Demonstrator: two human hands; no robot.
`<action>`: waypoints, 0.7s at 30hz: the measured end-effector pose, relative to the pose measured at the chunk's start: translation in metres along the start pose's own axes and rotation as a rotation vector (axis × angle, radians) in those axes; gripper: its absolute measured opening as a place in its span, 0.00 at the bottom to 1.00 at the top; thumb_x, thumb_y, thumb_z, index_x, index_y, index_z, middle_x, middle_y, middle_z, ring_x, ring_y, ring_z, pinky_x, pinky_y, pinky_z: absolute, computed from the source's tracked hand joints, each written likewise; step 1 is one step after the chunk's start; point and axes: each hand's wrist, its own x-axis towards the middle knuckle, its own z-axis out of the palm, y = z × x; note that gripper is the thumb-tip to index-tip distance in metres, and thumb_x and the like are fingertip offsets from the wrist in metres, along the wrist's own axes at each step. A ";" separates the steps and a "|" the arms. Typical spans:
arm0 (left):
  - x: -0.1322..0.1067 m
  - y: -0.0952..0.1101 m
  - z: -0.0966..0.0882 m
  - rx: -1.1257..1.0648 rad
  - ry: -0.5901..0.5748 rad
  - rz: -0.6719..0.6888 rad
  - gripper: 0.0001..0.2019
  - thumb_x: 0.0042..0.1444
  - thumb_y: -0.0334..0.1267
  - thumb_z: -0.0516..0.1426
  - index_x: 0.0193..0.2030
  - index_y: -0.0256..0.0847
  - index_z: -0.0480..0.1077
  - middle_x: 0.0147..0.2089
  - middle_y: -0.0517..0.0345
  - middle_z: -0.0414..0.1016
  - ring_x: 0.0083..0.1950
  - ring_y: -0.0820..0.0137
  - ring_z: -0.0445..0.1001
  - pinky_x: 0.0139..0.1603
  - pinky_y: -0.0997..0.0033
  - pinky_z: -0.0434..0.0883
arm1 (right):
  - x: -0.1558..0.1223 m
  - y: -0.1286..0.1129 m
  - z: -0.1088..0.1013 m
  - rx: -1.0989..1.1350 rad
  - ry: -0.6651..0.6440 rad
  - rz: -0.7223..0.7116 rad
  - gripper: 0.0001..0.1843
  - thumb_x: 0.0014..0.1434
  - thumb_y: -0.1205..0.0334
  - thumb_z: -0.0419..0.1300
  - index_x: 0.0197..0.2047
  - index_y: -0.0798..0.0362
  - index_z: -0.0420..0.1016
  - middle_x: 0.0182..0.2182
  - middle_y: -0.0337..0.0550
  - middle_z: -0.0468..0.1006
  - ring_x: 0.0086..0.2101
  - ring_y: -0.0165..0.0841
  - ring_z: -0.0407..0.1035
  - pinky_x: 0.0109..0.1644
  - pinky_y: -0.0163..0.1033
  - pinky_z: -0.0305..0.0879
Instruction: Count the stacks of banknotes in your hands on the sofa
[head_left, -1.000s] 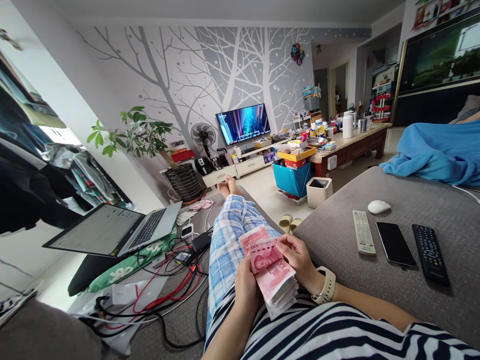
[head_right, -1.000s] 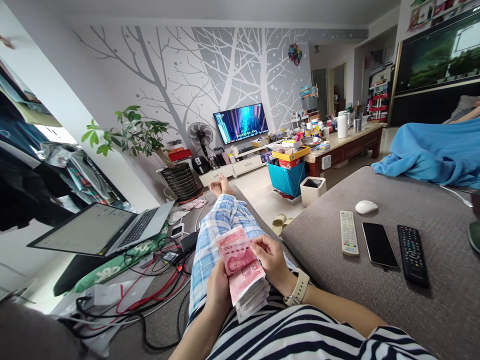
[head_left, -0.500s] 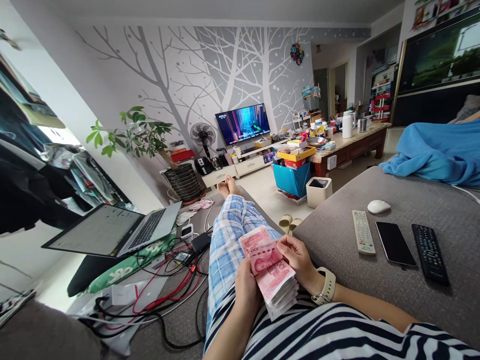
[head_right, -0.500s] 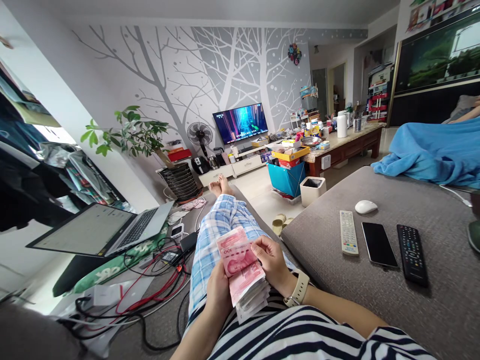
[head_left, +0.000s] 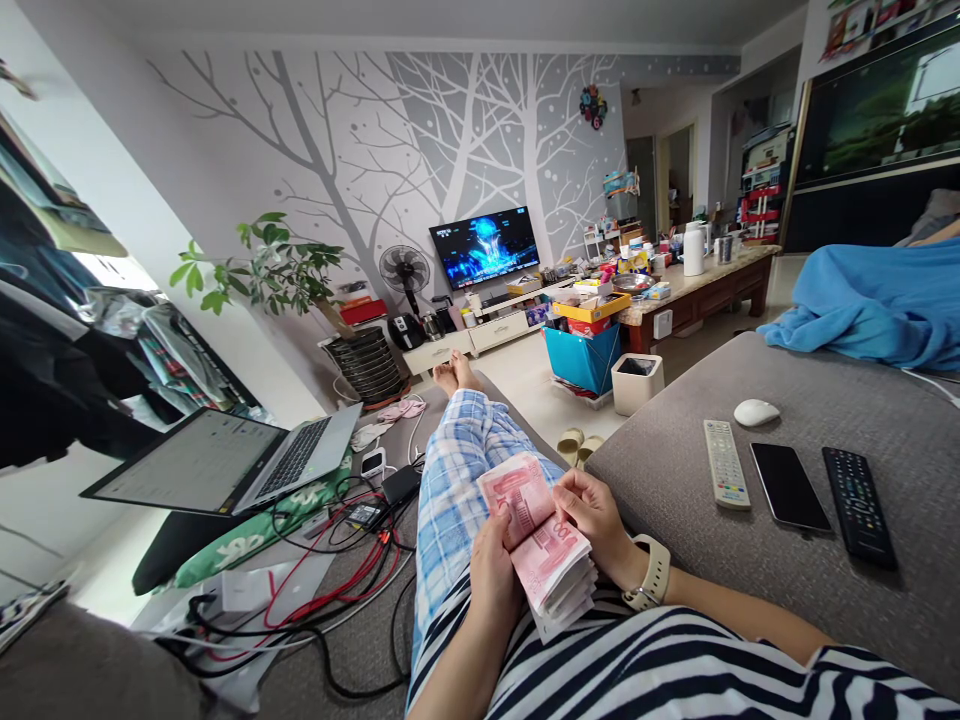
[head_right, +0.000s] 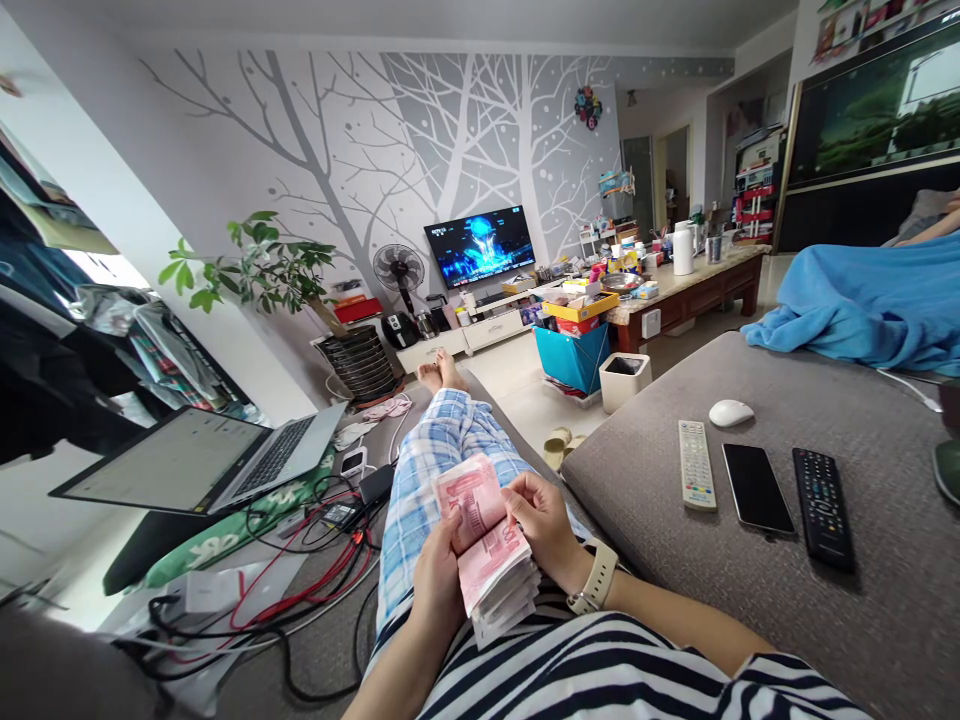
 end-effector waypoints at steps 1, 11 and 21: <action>0.000 0.000 0.000 -0.006 -0.015 -0.004 0.13 0.43 0.43 0.66 0.33 0.35 0.79 0.33 0.49 0.82 0.38 0.56 0.79 0.42 0.61 0.75 | 0.000 0.001 0.000 0.001 0.018 0.004 0.19 0.58 0.47 0.61 0.25 0.51 0.65 0.20 0.34 0.66 0.23 0.30 0.59 0.28 0.36 0.56; -0.002 -0.005 -0.001 -0.073 -0.061 -0.085 0.16 0.42 0.37 0.67 0.40 0.36 0.77 0.38 0.48 0.82 0.38 0.58 0.81 0.42 0.61 0.76 | 0.005 0.009 -0.001 -0.043 0.083 -0.019 0.14 0.55 0.52 0.64 0.29 0.52 0.66 0.24 0.35 0.66 0.26 0.30 0.61 0.31 0.35 0.59; 0.001 -0.006 -0.003 -0.034 -0.078 -0.076 0.16 0.41 0.38 0.67 0.38 0.37 0.76 0.30 0.52 0.81 0.35 0.58 0.80 0.37 0.62 0.76 | 0.005 0.011 -0.002 -0.067 0.055 0.003 0.19 0.58 0.49 0.61 0.24 0.52 0.64 0.21 0.34 0.62 0.24 0.29 0.56 0.28 0.35 0.54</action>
